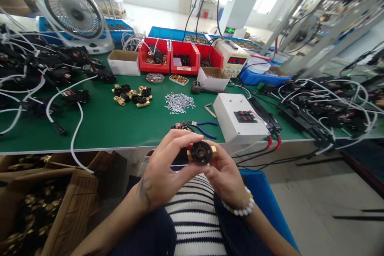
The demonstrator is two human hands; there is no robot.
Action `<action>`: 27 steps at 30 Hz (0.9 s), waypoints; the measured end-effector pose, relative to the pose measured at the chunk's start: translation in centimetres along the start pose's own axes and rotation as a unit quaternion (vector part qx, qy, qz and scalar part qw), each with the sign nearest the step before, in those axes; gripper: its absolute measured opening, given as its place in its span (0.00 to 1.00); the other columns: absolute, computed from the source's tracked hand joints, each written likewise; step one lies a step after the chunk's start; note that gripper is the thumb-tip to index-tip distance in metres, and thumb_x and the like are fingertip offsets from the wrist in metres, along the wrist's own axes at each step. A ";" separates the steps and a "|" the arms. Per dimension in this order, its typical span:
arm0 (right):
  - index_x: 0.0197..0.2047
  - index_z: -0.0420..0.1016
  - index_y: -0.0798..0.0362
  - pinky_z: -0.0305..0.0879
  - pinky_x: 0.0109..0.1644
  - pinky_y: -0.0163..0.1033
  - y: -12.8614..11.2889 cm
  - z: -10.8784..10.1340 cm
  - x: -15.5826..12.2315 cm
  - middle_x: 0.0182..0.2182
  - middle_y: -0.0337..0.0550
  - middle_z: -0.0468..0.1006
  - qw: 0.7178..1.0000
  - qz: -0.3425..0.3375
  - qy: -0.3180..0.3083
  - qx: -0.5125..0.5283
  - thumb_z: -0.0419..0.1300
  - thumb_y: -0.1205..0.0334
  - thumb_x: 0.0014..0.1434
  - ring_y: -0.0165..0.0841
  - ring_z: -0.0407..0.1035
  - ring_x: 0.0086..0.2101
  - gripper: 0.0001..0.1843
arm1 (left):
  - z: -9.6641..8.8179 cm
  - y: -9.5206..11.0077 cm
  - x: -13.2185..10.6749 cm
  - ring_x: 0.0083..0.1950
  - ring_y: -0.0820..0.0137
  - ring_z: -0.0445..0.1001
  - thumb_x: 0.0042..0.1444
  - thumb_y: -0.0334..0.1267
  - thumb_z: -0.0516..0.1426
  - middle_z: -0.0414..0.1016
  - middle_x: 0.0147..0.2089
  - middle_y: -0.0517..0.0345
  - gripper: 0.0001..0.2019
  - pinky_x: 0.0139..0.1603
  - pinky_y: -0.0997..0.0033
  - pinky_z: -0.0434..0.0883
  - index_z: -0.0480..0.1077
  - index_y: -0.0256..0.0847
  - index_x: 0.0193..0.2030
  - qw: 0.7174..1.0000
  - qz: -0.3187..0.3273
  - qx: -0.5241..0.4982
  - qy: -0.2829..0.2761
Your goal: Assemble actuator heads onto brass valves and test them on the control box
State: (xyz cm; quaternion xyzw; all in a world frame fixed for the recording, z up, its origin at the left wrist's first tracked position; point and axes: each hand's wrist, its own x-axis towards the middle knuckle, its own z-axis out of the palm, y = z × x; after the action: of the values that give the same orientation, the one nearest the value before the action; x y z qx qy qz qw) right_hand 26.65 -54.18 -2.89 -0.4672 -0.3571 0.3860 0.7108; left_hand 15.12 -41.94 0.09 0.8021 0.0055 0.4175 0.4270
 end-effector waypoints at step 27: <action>0.50 0.78 0.38 0.74 0.47 0.40 -0.2 0.4 -0.7 0.46 0.39 0.80 0.999 -0.002 -0.001 0.048 0.72 0.54 0.53 0.32 0.74 0.38 0.20 | 0.8 -1.3 3.0 0.40 0.69 0.75 0.69 0.41 0.49 0.75 0.39 0.56 0.13 0.44 0.67 0.73 0.70 0.41 0.37 0.975 -0.211 -0.063 0.007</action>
State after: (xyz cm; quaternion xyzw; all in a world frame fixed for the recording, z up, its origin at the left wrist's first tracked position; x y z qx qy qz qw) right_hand 26.03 -54.73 -2.65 -0.4314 -0.3397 0.4015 0.7330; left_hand 18.08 -40.59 0.92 0.7512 0.1511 0.3231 0.5554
